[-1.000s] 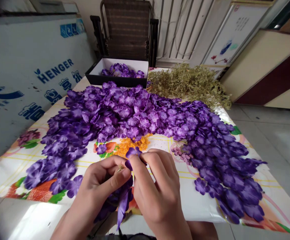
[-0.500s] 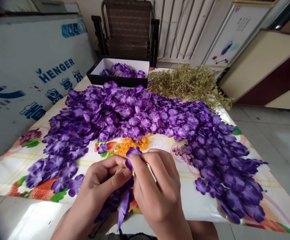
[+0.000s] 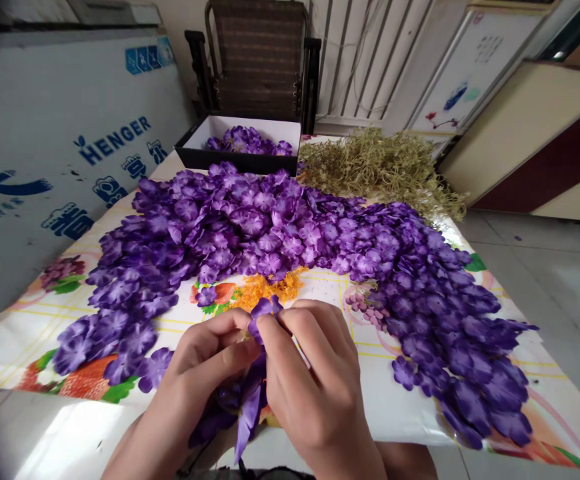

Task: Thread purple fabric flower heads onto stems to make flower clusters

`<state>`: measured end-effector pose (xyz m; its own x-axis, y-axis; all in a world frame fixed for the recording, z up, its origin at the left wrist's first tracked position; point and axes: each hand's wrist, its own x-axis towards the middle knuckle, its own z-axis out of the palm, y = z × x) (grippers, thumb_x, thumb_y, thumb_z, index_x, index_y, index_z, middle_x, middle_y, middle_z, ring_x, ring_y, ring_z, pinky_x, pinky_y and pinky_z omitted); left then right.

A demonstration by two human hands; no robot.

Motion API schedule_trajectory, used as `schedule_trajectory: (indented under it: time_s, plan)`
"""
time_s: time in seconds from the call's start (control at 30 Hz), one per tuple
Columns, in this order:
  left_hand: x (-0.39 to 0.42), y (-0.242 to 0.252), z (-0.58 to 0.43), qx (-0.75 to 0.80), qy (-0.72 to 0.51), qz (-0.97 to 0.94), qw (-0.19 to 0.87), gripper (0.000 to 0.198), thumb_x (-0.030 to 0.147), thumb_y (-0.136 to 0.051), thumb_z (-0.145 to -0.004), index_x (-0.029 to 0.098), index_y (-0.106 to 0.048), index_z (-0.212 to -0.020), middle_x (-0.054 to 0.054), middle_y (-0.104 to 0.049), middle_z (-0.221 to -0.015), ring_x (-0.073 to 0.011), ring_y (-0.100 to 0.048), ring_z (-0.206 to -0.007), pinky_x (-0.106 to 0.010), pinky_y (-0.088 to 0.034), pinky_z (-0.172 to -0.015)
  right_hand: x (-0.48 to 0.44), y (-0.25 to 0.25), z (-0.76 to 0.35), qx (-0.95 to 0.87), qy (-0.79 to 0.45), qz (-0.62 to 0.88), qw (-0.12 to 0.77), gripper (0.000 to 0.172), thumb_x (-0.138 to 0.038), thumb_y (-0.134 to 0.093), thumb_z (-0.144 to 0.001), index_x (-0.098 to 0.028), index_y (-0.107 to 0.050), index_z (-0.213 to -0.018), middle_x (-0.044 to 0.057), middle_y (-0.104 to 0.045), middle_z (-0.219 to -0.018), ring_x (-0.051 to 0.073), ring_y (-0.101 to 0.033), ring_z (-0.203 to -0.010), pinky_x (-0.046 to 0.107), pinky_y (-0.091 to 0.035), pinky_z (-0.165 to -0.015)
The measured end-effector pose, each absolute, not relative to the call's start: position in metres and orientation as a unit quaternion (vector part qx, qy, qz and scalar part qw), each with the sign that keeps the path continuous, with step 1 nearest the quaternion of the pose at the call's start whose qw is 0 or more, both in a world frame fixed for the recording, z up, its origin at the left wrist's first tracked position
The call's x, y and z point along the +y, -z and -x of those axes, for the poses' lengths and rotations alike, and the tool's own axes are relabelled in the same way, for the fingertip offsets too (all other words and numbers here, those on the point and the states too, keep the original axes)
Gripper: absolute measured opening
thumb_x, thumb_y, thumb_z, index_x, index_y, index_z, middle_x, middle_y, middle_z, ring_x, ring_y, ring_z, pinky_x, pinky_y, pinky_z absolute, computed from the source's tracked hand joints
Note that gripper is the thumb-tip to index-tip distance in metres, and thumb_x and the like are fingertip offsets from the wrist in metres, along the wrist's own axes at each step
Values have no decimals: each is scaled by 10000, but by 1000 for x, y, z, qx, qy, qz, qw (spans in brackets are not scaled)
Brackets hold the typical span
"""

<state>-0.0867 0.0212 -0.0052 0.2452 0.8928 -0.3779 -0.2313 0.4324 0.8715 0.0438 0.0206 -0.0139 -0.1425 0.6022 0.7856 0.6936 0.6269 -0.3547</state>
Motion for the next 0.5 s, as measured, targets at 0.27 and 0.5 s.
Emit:
schedule_trajectory:
  time_s: [0.27,0.5]
  plan:
    - [22,6,87,468,-412,-366,691,156,307,-611,-814,181,-560,-738,91,-318,-502,-65,-215,-472,-213,-149,-460,20,17,-44,-762,33,435,478,180,49,-572,-833,-82,-674,-903,96,-622,-726,219,-602,-760,385,-509,-698]
    - [22,10,88,477,-428,-372,672,155,326,-594,-843,195,-553,-772,80,-351,-529,-69,-260,-478,-200,-190,-453,22,21,-43,-762,-51,456,457,218,65,-525,-839,-79,-641,-956,104,-630,-787,205,-579,-791,374,-495,-730]
